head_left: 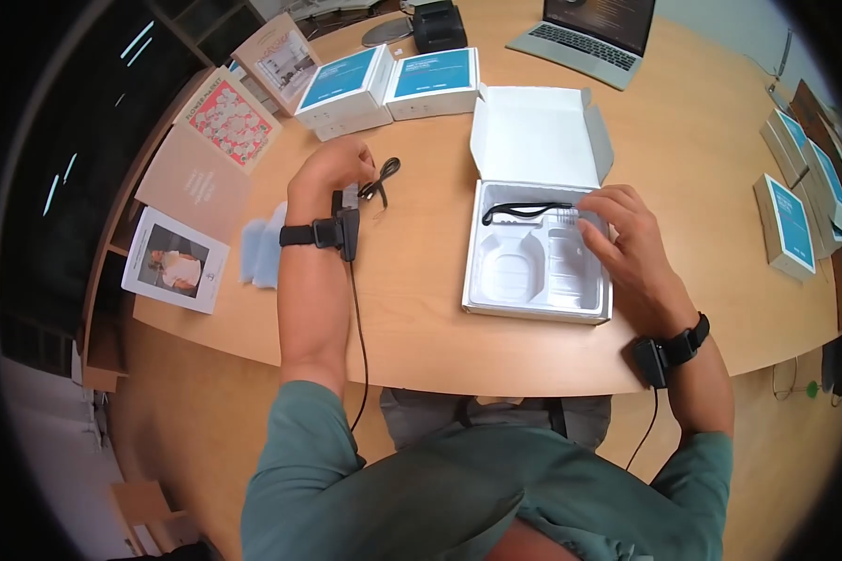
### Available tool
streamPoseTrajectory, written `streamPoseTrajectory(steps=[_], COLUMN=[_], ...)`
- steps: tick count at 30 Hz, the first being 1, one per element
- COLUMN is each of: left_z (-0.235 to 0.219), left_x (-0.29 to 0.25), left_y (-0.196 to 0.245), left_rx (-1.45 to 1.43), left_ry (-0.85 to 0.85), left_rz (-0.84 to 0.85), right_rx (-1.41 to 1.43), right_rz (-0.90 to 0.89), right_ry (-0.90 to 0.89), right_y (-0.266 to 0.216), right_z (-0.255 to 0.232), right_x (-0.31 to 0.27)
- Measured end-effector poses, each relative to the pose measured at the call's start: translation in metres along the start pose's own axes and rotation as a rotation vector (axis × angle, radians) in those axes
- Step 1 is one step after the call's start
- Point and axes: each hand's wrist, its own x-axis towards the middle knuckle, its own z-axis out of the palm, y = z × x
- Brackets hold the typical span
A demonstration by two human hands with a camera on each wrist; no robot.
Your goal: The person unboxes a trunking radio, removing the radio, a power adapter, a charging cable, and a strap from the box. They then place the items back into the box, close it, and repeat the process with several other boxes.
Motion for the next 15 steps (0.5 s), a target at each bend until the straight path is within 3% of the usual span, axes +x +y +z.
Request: streamPoseTrajectory(steps=[2,4,6,9,11,13,15], left_z=[0.012,0.018,0.021,0.005,-0.013,-0.01,0.007], left_x=[0.008,0.011,0.013,0.011,-0.015,-0.043,-0.068], left_y=[-0.001,-0.004,-0.005,0.0,0.043,0.096,0.148], left_rx=[0.116,0.122,0.267,0.175,-0.009,-0.345,-0.33], left_ry=[-0.096,-0.088,-0.013,0.111,0.252,0.182,0.068], left_rz=[0.009,0.023,0.011,-0.018,0.165,0.409,0.539], right_rx=[0.007,0.018,0.034,0.047,0.042,0.033,0.042], right_rz=[0.008,0.015,0.011,0.019,0.037,0.043,0.065], right_ry=[0.004,0.011,0.009,0.004,0.001,-0.007,-0.006], right_y=[0.002,0.002,0.001,0.005,0.005,0.004,0.001], right_z=[0.0,-0.001,-0.001,0.001,0.001,0.0,-0.001], right_x=[-0.001,-0.002,-0.002,-0.002,-0.003,-0.003,-0.002])
